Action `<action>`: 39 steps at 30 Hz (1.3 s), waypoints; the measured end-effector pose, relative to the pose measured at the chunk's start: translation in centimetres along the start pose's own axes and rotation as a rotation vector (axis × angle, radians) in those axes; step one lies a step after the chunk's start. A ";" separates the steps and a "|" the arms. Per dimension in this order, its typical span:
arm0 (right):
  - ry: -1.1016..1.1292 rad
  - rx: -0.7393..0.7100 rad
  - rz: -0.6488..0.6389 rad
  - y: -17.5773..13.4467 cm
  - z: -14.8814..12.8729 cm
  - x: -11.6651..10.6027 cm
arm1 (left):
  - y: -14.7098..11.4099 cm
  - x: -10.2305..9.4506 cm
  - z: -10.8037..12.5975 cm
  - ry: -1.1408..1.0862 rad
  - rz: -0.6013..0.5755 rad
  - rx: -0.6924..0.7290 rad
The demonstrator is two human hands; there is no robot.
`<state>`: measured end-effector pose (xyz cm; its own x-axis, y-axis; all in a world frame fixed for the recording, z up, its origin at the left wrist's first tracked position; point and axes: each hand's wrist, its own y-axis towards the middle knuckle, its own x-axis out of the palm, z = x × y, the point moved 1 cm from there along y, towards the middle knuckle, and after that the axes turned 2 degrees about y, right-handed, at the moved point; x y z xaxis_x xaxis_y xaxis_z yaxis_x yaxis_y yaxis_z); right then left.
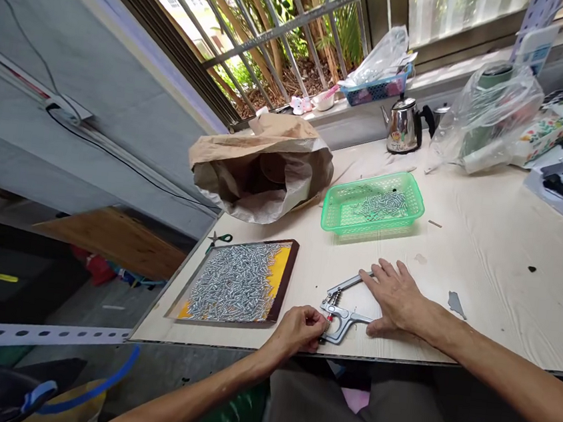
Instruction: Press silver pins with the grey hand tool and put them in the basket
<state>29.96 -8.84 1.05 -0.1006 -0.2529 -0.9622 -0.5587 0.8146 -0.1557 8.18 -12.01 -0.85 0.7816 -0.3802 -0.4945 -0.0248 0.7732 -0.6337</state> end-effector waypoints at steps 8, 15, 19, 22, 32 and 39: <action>0.018 -0.029 0.086 -0.7 -0.9 0.1 | -0.5 -0.1 -0.3 0.098 0.002 0.010; 0.098 -0.051 0.135 -1.0 -1.2 1.4 | -1.0 1.0 1.8 0.631 0.247 0.797; 0.182 -0.074 0.173 -1.7 -0.8 1.5 | 1.0 2.2 4.4 0.820 0.061 1.007; 0.161 -0.043 0.203 -2.4 -0.2 1.2 | 1.8 2.4 5.2 0.908 0.004 0.995; 0.067 -0.002 0.266 -2.0 -0.5 2.1 | 2.3 3.6 4.2 0.886 0.160 0.956; 0.062 -0.008 0.113 -1.0 3.5 0.2 | 0.8 6.5 1.4 0.821 0.312 1.127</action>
<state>33.38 -7.93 0.22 -0.2139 -0.1917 -0.9579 -0.5471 0.8359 -0.0451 14.13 -13.10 -3.76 0.2502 -0.0029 -0.9682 0.6784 0.7140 0.1732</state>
